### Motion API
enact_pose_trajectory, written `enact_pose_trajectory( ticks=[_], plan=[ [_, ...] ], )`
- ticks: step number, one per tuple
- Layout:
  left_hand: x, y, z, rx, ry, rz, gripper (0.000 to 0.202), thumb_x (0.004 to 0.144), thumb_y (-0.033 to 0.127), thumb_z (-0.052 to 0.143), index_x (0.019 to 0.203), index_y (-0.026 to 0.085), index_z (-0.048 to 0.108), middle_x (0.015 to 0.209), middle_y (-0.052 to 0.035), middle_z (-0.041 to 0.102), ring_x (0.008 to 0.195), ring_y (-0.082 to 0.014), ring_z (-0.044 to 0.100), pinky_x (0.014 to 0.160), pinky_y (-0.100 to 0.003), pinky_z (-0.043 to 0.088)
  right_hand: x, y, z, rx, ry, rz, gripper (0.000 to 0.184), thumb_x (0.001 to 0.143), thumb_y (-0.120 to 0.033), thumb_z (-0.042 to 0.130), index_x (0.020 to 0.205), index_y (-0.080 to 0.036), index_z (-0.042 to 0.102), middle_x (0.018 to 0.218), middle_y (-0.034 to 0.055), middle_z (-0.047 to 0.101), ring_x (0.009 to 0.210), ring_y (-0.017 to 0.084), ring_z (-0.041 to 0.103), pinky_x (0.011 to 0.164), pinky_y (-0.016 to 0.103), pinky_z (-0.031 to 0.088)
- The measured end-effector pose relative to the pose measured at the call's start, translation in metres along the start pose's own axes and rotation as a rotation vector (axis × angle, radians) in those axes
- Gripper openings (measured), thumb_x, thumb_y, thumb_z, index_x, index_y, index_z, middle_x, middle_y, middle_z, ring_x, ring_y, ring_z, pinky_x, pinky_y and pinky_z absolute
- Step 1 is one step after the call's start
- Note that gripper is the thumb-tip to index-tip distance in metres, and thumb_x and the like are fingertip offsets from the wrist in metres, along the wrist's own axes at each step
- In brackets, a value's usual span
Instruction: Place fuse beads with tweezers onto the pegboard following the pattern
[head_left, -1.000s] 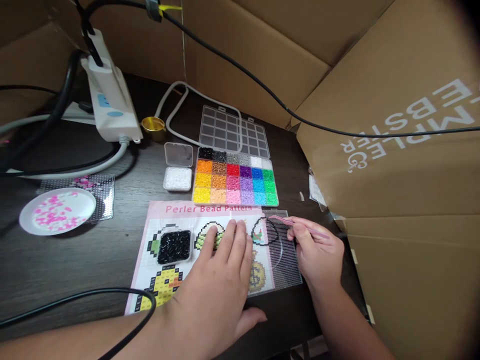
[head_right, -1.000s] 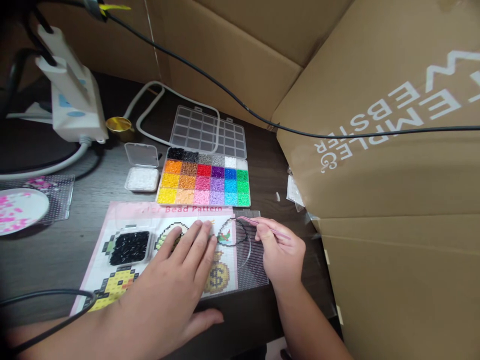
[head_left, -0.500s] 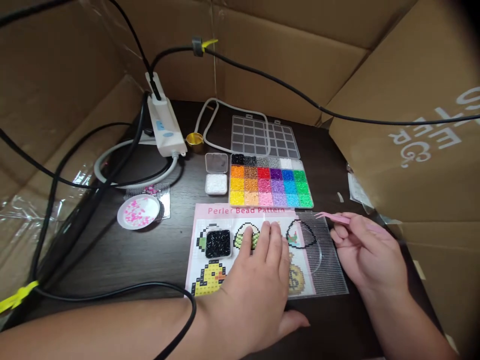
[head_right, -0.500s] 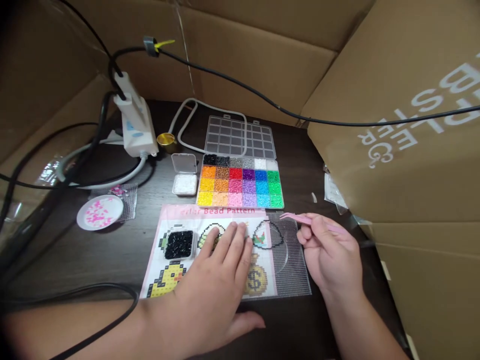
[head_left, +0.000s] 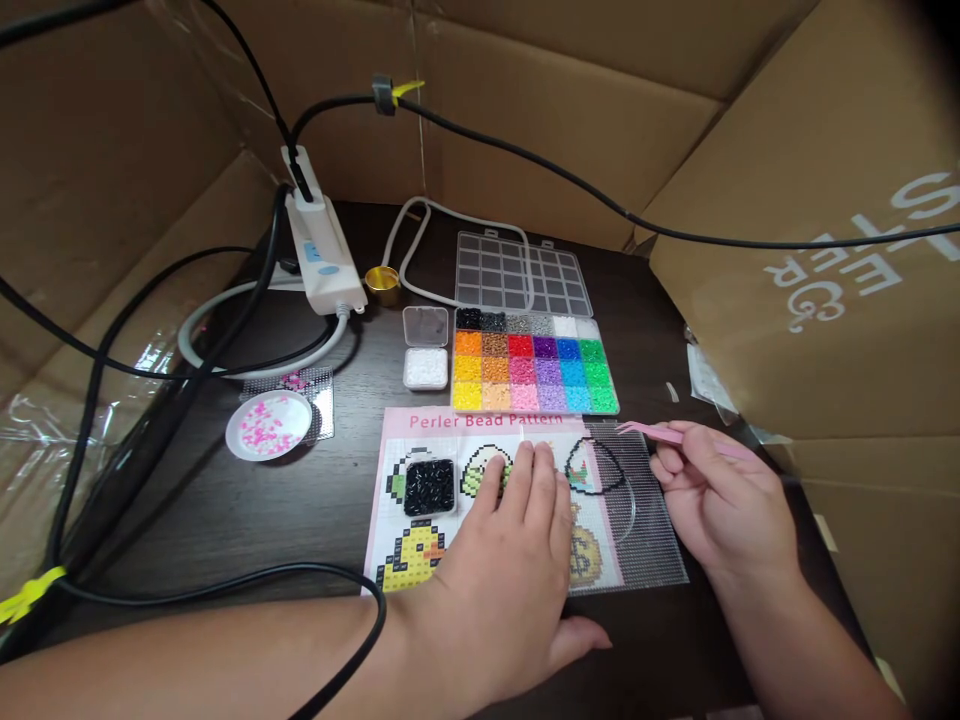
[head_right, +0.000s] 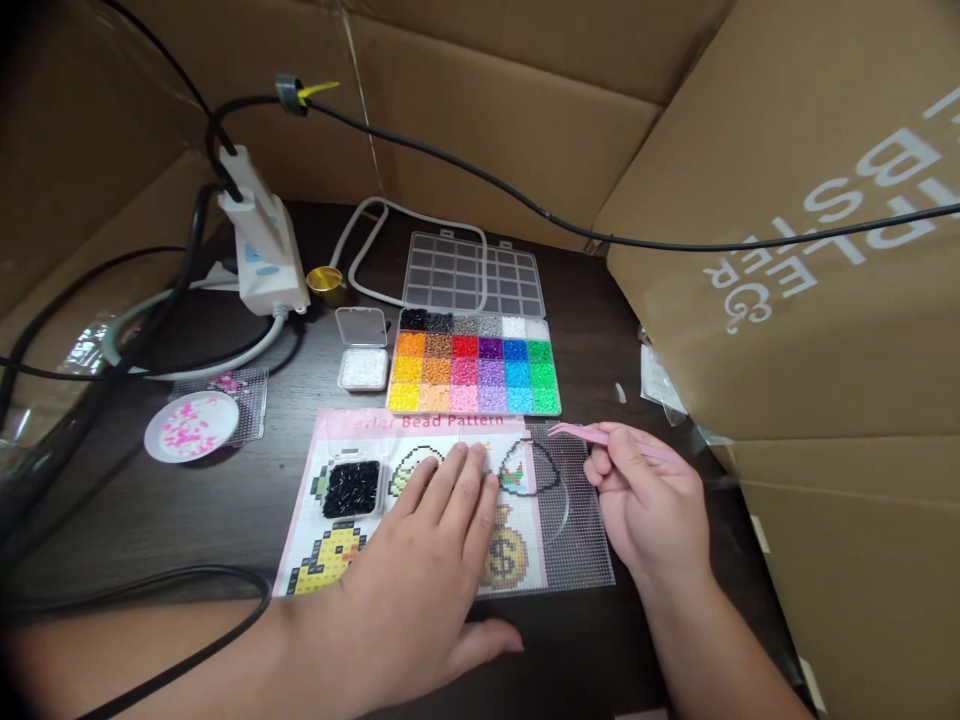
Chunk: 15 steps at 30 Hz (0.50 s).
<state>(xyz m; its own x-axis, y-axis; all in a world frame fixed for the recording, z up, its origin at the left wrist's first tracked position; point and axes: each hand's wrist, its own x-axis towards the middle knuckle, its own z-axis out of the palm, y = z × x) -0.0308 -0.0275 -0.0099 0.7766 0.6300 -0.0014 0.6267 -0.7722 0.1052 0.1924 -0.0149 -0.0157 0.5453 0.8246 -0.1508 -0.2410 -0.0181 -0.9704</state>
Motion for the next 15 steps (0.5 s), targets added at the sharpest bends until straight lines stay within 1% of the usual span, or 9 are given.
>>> enact_pose_trajectory(
  ticks=[8, 15],
  plan=[
    [-0.0007, 0.0006, -0.0001, -0.014, -0.006, -0.001, 0.103, 0.087, 0.082, 0.035, 0.153, 0.001, 0.038, 0.161, -0.0291, 0.028, 0.151, -0.0456, 0.022, 0.119, -0.061, 0.025, 0.0001, -0.0003, 0.0004, -0.010, -0.032, -0.021, 0.025, 0.069, -0.035, 0.088, 0.079, -0.015, 0.078, 0.076, 0.0083, 0.071, 0.056, 0.008, 0.051, 0.048, 0.022, 0.045],
    [-0.0018, 0.0008, 0.0002, -0.026, -0.004, 0.010, 0.104, 0.088, 0.081, 0.036, 0.152, 0.000, 0.038, 0.161, -0.0306, 0.027, 0.151, -0.0469, 0.022, 0.118, -0.062, 0.026, -0.0007, -0.0022, 0.0005, -0.003, -0.026, -0.002, 0.027, 0.066, -0.036, 0.089, 0.078, -0.014, 0.079, 0.074, 0.0077, 0.071, 0.056, 0.008, 0.051, 0.049, 0.021, 0.045]
  ],
)
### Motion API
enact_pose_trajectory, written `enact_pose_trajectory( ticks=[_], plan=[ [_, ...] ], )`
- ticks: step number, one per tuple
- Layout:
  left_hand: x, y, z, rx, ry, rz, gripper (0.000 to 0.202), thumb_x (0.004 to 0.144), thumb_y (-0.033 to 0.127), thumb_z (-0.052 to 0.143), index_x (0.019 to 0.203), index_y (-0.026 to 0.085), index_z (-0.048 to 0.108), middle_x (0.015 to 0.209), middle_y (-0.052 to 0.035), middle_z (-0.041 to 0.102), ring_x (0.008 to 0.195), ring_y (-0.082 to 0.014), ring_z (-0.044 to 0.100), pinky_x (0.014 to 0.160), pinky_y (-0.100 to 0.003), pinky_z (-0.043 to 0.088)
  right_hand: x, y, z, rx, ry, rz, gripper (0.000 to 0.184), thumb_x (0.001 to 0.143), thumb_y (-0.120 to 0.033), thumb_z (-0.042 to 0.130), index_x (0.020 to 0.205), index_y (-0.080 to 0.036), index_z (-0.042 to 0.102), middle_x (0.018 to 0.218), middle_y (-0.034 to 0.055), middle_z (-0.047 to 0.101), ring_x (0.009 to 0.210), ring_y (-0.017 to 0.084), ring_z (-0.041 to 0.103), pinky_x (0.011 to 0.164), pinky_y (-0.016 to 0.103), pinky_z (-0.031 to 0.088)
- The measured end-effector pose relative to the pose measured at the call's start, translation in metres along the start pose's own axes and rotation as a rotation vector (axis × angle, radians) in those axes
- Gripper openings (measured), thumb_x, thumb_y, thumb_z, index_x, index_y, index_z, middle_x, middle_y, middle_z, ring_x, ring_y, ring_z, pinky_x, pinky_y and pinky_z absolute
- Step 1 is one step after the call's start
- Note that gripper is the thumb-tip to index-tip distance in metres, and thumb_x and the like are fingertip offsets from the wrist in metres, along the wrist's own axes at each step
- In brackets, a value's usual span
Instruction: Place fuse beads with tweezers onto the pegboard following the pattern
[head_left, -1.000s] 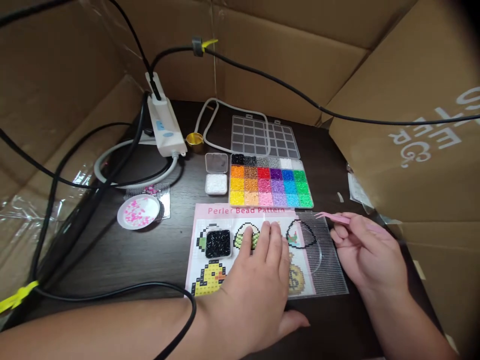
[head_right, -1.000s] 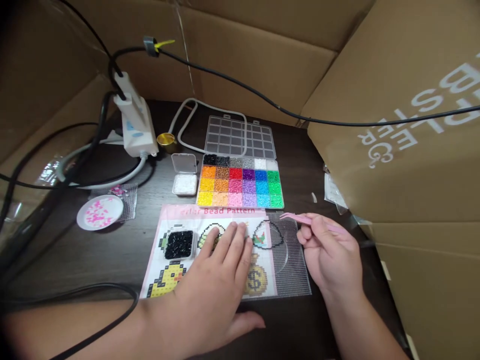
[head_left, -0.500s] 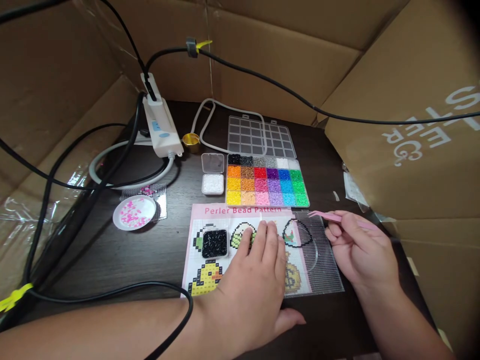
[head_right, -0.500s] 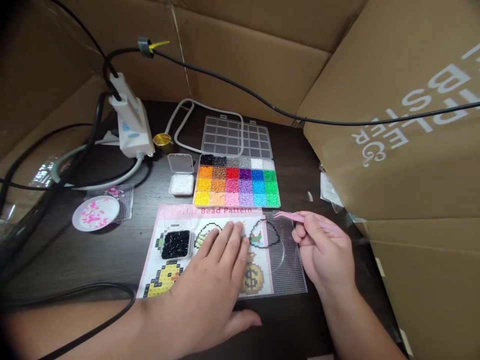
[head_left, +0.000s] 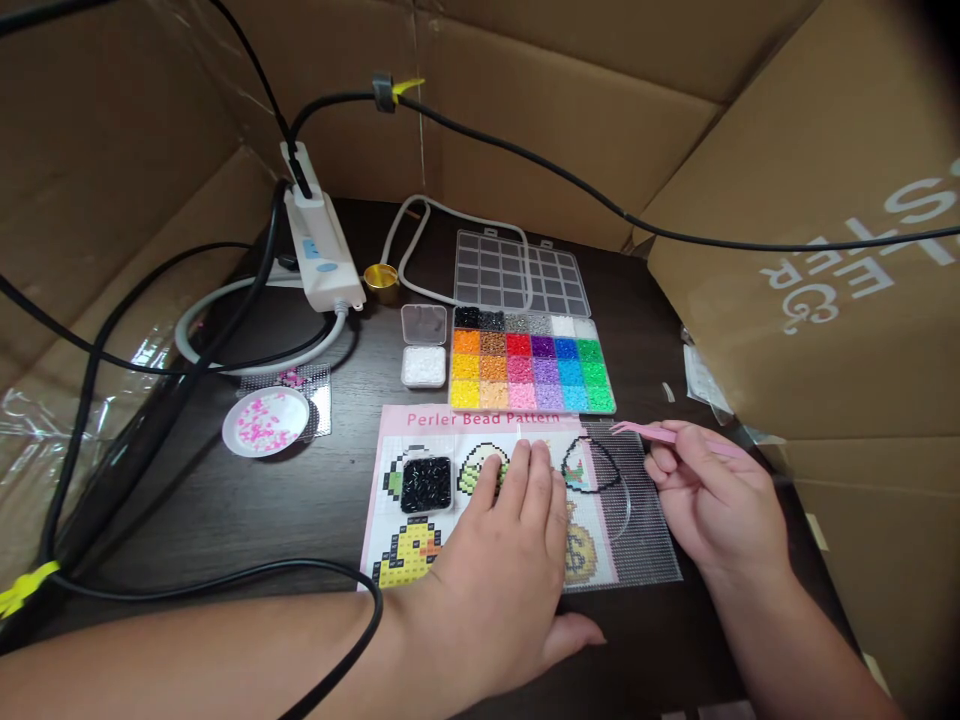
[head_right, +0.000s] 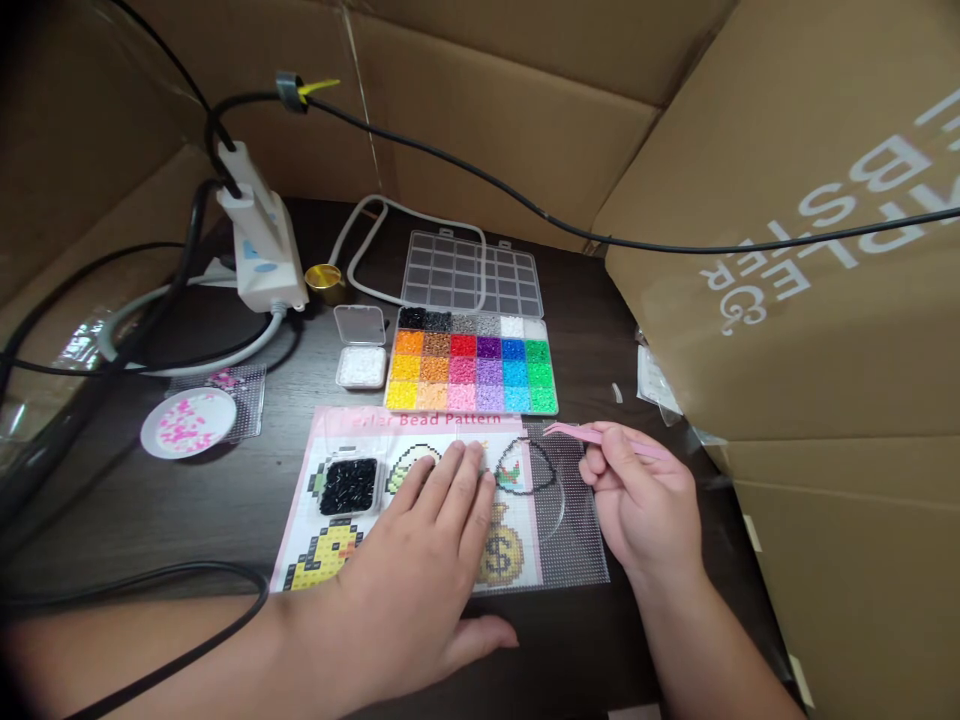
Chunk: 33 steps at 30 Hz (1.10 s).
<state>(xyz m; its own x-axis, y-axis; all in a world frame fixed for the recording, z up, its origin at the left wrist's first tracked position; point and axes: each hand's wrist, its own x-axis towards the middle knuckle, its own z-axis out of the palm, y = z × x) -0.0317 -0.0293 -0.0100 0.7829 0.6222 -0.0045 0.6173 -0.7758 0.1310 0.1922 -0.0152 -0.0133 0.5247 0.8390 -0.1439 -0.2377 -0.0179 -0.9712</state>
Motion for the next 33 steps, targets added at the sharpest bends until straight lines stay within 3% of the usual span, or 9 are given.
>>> enact_pose_trajectory(
  ticks=[11, 16, 19, 22, 27, 33],
  plan=[
    [0.001, -0.001, -0.002, 0.001, -0.010, -0.003, 0.104, 0.087, 0.081, 0.037, 0.152, 0.000, 0.039, 0.161, -0.0309, 0.028, 0.151, -0.0476, 0.023, 0.118, -0.062, 0.027, 0.001, 0.003, 0.001, -0.010, -0.014, -0.012, 0.026, 0.068, -0.036, 0.088, 0.079, -0.014, 0.079, 0.078, 0.0095, 0.072, 0.055, 0.008, 0.051, 0.048, 0.022, 0.044],
    [0.001, -0.002, 0.000, 0.010, 0.016, -0.005, 0.103, 0.086, 0.082, 0.036, 0.151, 0.002, 0.043, 0.160, -0.0295, 0.030, 0.150, -0.0482, 0.024, 0.117, -0.063, 0.027, 0.005, -0.004, 0.005, -0.090, -0.048, -0.133, 0.022, 0.073, -0.036, 0.085, 0.082, -0.016, 0.080, 0.079, 0.0094, 0.074, 0.055, 0.010, 0.052, 0.049, 0.025, 0.045],
    [0.003, -0.002, 0.000, 0.012, -0.007, -0.003, 0.103, 0.085, 0.083, 0.037, 0.151, 0.003, 0.044, 0.159, -0.0288, 0.032, 0.150, -0.0477, 0.026, 0.116, -0.063, 0.030, 0.013, -0.021, 0.019, -0.261, -0.104, -0.328, 0.016, 0.081, -0.034, 0.080, 0.088, -0.020, 0.082, 0.075, 0.0062, 0.075, 0.058, 0.012, 0.056, 0.054, 0.027, 0.049],
    [0.004, -0.003, -0.001, 0.013, -0.006, -0.004, 0.103, 0.086, 0.082, 0.038, 0.151, 0.003, 0.044, 0.158, -0.0287, 0.034, 0.149, -0.0477, 0.028, 0.115, -0.063, 0.032, 0.024, -0.037, 0.046, -0.426, -0.198, -0.463, 0.014, 0.084, -0.034, 0.076, 0.089, -0.023, 0.082, 0.078, 0.0053, 0.077, 0.057, 0.013, 0.059, 0.054, 0.028, 0.051],
    [0.004, -0.004, 0.005, 0.015, 0.034, -0.009, 0.106, 0.082, 0.086, 0.038, 0.150, 0.004, 0.045, 0.158, -0.0290, 0.034, 0.148, -0.0468, 0.031, 0.114, -0.062, 0.034, 0.034, -0.030, 0.087, -0.504, -0.389, -0.454, 0.013, 0.084, -0.031, 0.072, 0.084, -0.022, 0.082, 0.084, 0.0051, 0.080, 0.070, 0.018, 0.072, 0.068, 0.033, 0.061],
    [0.008, -0.006, 0.010, 0.032, 0.072, -0.011, 0.110, 0.079, 0.089, 0.040, 0.149, 0.004, 0.047, 0.155, -0.0295, 0.039, 0.144, -0.0450, 0.038, 0.113, -0.060, 0.035, 0.033, -0.004, 0.095, -0.527, -0.461, -0.384, 0.015, 0.083, -0.031, 0.071, 0.083, -0.021, 0.082, 0.080, 0.0053, 0.080, 0.069, 0.018, 0.073, 0.070, 0.034, 0.063]
  ],
)
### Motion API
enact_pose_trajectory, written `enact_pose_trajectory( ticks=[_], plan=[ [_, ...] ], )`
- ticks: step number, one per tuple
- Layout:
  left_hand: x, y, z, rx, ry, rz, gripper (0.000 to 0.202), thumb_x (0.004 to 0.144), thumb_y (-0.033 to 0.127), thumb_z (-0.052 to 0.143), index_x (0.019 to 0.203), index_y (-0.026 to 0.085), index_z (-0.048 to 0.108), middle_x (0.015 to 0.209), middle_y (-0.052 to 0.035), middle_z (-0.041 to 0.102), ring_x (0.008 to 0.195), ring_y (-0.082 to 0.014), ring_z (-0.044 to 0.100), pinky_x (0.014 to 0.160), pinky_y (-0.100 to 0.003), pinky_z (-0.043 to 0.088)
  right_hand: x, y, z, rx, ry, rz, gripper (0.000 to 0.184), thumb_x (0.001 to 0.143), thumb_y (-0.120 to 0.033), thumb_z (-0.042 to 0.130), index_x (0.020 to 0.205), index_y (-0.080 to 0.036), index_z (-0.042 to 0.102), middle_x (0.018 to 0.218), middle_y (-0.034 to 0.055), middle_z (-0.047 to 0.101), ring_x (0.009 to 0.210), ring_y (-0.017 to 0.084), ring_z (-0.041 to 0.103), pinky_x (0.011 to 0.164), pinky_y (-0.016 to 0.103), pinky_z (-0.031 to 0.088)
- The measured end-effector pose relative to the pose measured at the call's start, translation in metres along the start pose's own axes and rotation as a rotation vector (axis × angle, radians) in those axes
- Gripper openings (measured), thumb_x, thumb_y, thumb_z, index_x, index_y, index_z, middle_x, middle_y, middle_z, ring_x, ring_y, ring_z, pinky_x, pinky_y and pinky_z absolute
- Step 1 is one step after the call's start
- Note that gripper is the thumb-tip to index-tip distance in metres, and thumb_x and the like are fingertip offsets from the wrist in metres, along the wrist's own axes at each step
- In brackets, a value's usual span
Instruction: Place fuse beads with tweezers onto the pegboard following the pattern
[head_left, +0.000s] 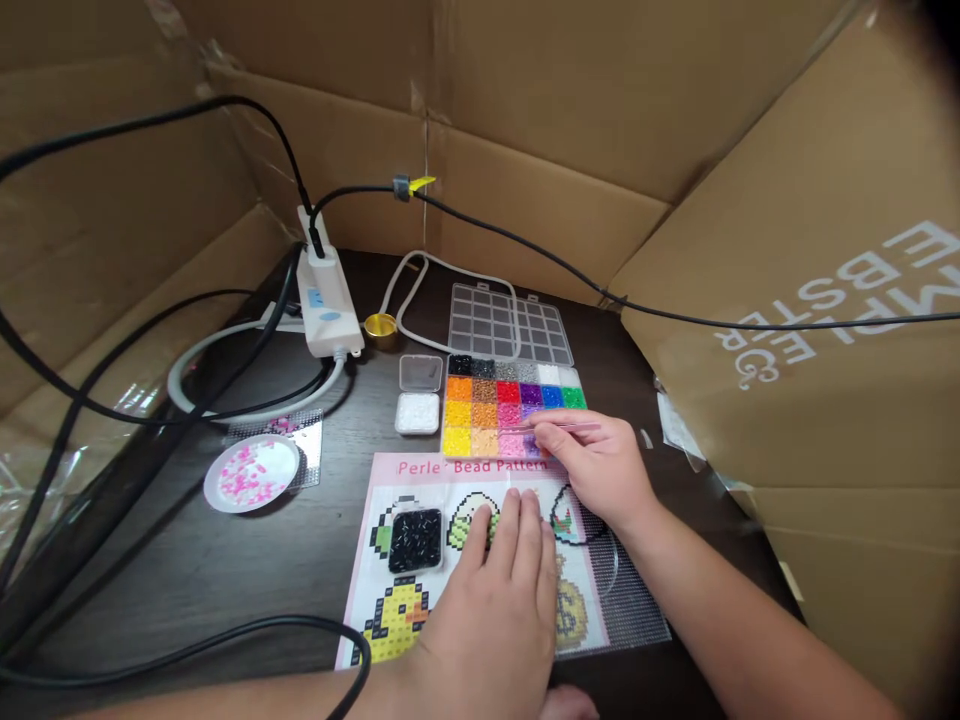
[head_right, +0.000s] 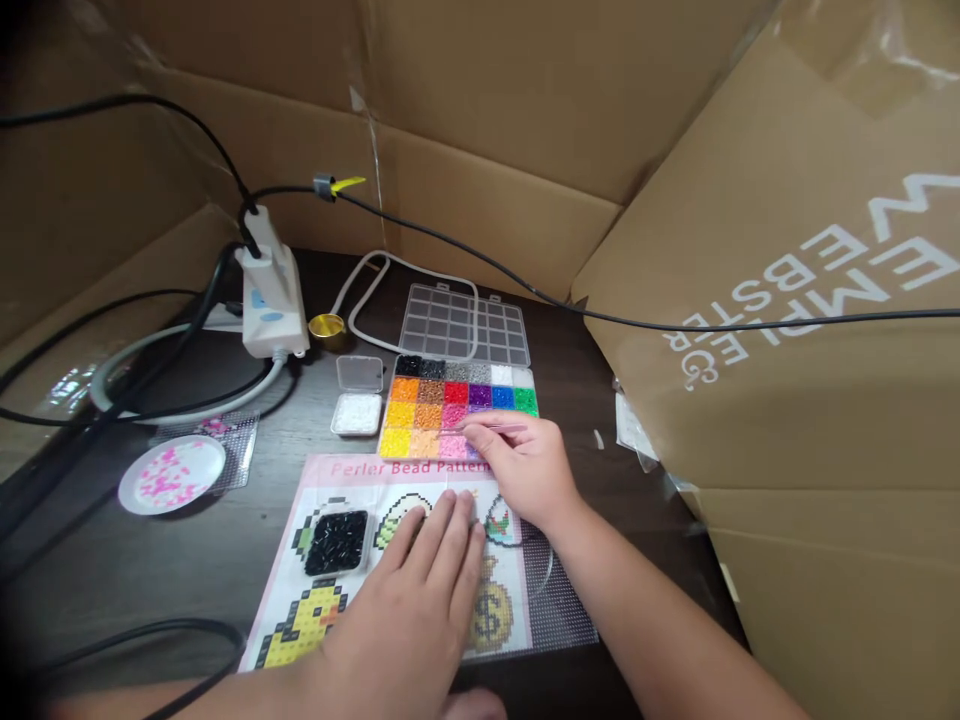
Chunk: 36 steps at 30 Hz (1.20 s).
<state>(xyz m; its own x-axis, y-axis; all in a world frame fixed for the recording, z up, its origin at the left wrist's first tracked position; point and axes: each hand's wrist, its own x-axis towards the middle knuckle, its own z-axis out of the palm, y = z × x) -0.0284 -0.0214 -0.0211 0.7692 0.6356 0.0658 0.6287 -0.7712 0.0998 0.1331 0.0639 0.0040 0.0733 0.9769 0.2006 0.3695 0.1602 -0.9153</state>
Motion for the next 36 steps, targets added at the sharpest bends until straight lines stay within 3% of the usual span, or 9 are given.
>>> enact_pose_trajectory(
  ticks=[5, 15, 24, 29, 36],
  plan=[
    [-0.0017, 0.0005, -0.0031, 0.004, 0.018, 0.006, 0.108, 0.081, 0.089, 0.035, 0.146, 0.004, 0.052, 0.152, -0.0282, 0.045, 0.143, -0.0420, 0.040, 0.114, -0.057, 0.034, -0.0017, 0.0022, -0.0009, 0.000, -0.015, 0.043, 0.015, 0.082, -0.031, 0.072, 0.082, -0.020, 0.082, 0.075, 0.0050, 0.079, 0.065, 0.017, 0.072, 0.068, 0.033, 0.064],
    [-0.0008, 0.0008, -0.0052, -0.002, -0.028, 0.005, 0.108, 0.082, 0.088, 0.034, 0.148, 0.005, 0.050, 0.154, -0.0275, 0.043, 0.144, -0.0428, 0.038, 0.115, -0.059, 0.030, -0.0035, 0.0015, 0.0004, 0.022, -0.012, 0.045, 0.011, 0.080, -0.029, 0.074, 0.079, -0.020, 0.081, 0.079, 0.0052, 0.081, 0.070, 0.019, 0.076, 0.069, 0.032, 0.065],
    [-0.0029, 0.0045, 0.0008, 0.024, 0.018, 0.006, 0.112, 0.081, 0.089, 0.037, 0.150, 0.001, 0.044, 0.155, -0.0301, 0.040, 0.148, -0.0450, 0.030, 0.116, -0.062, 0.025, -0.0052, 0.0034, -0.0008, -0.031, -0.034, 0.024, 0.012, 0.082, -0.028, 0.073, 0.082, -0.020, 0.082, 0.082, 0.0053, 0.081, 0.074, 0.019, 0.078, 0.070, 0.029, 0.065],
    [-0.0030, 0.0032, -0.0028, -0.006, 0.005, 0.005, 0.107, 0.083, 0.087, 0.034, 0.148, 0.004, 0.048, 0.153, -0.0279, 0.044, 0.146, -0.0424, 0.036, 0.116, -0.060, 0.029, -0.0049, 0.0039, -0.0018, -0.039, -0.029, 0.012, 0.011, 0.082, -0.027, 0.073, 0.081, -0.021, 0.082, 0.081, 0.0051, 0.081, 0.075, 0.019, 0.078, 0.070, 0.028, 0.065],
    [-0.0009, 0.0039, -0.0053, -0.004, -0.019, 0.007, 0.104, 0.080, 0.086, 0.044, 0.148, 0.007, 0.050, 0.154, -0.0265, 0.043, 0.146, -0.0438, 0.036, 0.114, -0.062, 0.032, -0.0047, 0.0056, -0.0013, -0.023, -0.020, 0.016, 0.011, 0.081, -0.028, 0.074, 0.080, -0.021, 0.082, 0.080, 0.0051, 0.081, 0.072, 0.019, 0.078, 0.068, 0.028, 0.065]
  ],
)
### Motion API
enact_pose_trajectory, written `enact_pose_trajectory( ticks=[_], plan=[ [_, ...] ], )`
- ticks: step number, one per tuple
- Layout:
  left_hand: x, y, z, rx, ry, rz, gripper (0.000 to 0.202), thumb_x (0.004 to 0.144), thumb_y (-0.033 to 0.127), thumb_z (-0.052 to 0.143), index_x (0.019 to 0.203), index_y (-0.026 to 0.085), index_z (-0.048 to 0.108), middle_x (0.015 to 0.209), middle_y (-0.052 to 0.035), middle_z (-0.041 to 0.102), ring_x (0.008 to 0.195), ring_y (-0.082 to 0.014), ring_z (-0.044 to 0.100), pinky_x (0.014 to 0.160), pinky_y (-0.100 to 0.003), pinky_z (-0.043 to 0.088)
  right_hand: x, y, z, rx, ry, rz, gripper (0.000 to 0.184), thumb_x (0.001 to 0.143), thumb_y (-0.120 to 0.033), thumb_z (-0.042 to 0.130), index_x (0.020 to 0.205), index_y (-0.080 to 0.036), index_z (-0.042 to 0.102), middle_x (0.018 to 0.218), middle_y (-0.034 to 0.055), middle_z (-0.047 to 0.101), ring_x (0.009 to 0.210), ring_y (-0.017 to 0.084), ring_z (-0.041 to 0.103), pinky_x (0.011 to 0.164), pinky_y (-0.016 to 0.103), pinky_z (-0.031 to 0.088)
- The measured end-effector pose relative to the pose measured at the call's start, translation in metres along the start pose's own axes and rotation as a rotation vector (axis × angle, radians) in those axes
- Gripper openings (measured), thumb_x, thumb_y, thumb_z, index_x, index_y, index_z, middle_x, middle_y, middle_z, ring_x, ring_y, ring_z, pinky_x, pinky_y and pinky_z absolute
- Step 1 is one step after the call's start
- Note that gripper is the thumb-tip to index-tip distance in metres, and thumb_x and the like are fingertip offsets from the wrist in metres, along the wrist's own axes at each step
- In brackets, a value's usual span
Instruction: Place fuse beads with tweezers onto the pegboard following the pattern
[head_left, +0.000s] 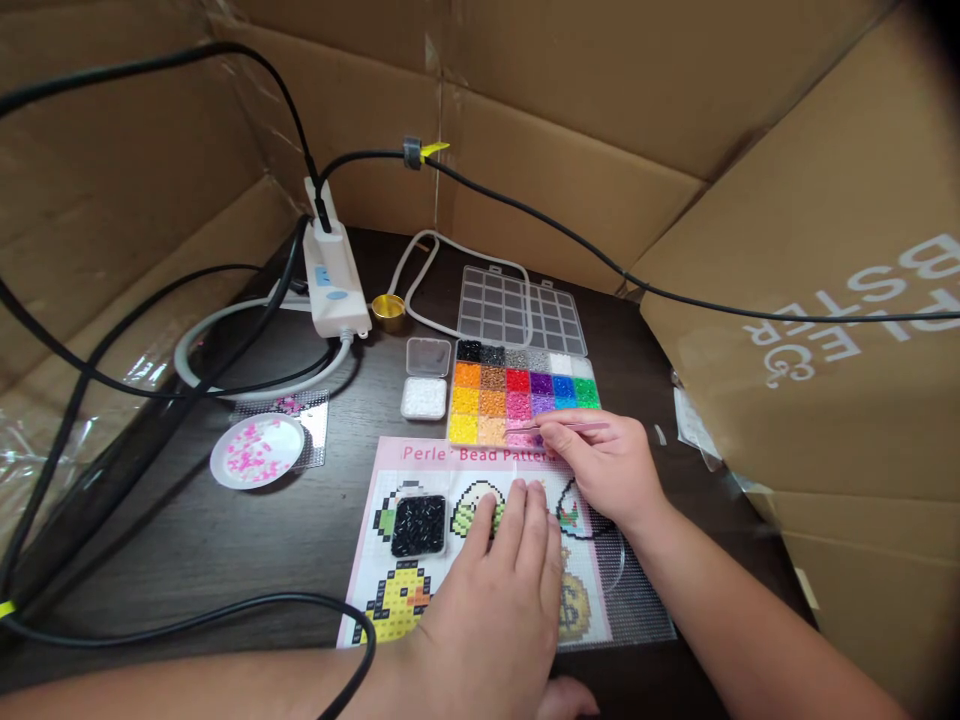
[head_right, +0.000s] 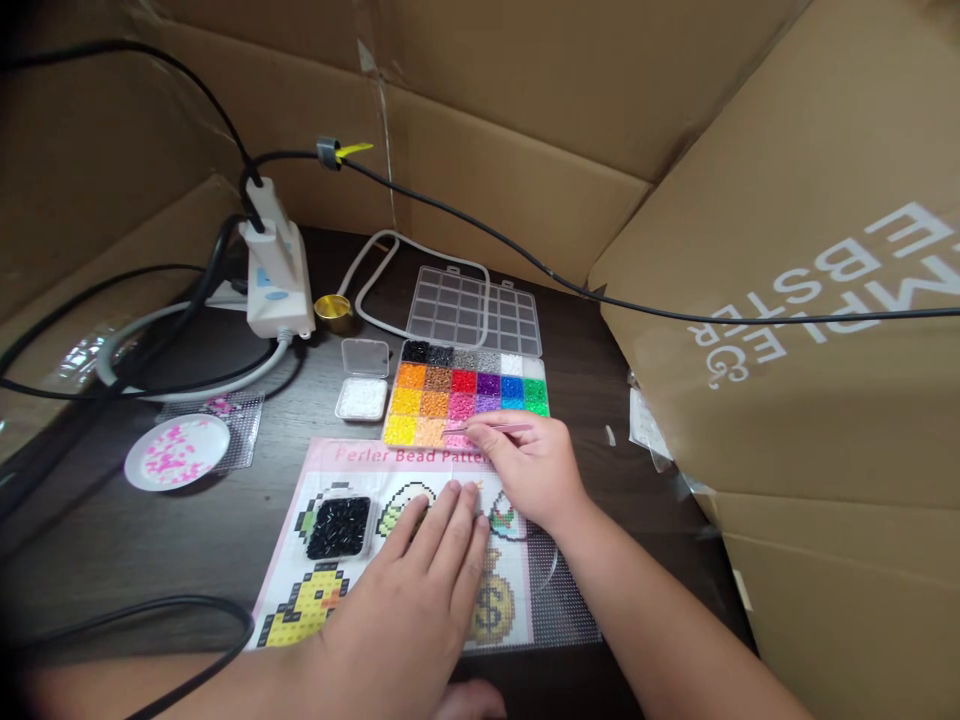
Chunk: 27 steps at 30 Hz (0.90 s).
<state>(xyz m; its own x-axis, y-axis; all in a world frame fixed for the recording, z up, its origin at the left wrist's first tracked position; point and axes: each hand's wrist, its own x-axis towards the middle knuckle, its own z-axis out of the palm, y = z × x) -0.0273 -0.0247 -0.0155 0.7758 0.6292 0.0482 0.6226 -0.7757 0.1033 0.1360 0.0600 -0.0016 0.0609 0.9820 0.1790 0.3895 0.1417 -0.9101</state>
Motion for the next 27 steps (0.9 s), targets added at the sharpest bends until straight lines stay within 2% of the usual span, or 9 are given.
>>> enact_pose_trajectory(
  ticks=[6, 19, 27],
  plan=[
    [-0.0003, -0.0011, -0.0032, -0.034, 0.039, -0.003, 0.104, 0.079, 0.086, 0.047, 0.145, 0.005, 0.053, 0.152, -0.0261, 0.046, 0.145, -0.0437, 0.037, 0.114, -0.061, 0.035, 0.0001, 0.0000, -0.0002, -0.010, -0.002, 0.003, 0.011, 0.081, -0.028, 0.073, 0.081, -0.021, 0.082, 0.081, 0.0047, 0.081, 0.074, 0.018, 0.078, 0.070, 0.026, 0.065],
    [-0.0024, -0.0006, -0.0020, -0.044, 0.056, -0.006, 0.104, 0.080, 0.085, 0.047, 0.145, 0.003, 0.052, 0.153, -0.0268, 0.045, 0.146, -0.0432, 0.036, 0.115, -0.061, 0.032, 0.0002, -0.0003, 0.0004, -0.014, 0.015, 0.031, 0.011, 0.080, -0.028, 0.073, 0.080, -0.020, 0.082, 0.082, 0.0051, 0.081, 0.075, 0.019, 0.078, 0.072, 0.028, 0.066],
    [-0.0015, 0.0007, -0.0036, -0.041, 0.046, -0.006, 0.102, 0.081, 0.084, 0.047, 0.145, 0.005, 0.053, 0.153, -0.0269, 0.045, 0.145, -0.0434, 0.038, 0.114, -0.062, 0.032, -0.0009, 0.0001, -0.0023, -0.026, -0.005, 0.016, 0.013, 0.083, -0.029, 0.072, 0.082, -0.020, 0.082, 0.078, 0.0042, 0.081, 0.074, 0.018, 0.077, 0.071, 0.027, 0.064]
  ],
)
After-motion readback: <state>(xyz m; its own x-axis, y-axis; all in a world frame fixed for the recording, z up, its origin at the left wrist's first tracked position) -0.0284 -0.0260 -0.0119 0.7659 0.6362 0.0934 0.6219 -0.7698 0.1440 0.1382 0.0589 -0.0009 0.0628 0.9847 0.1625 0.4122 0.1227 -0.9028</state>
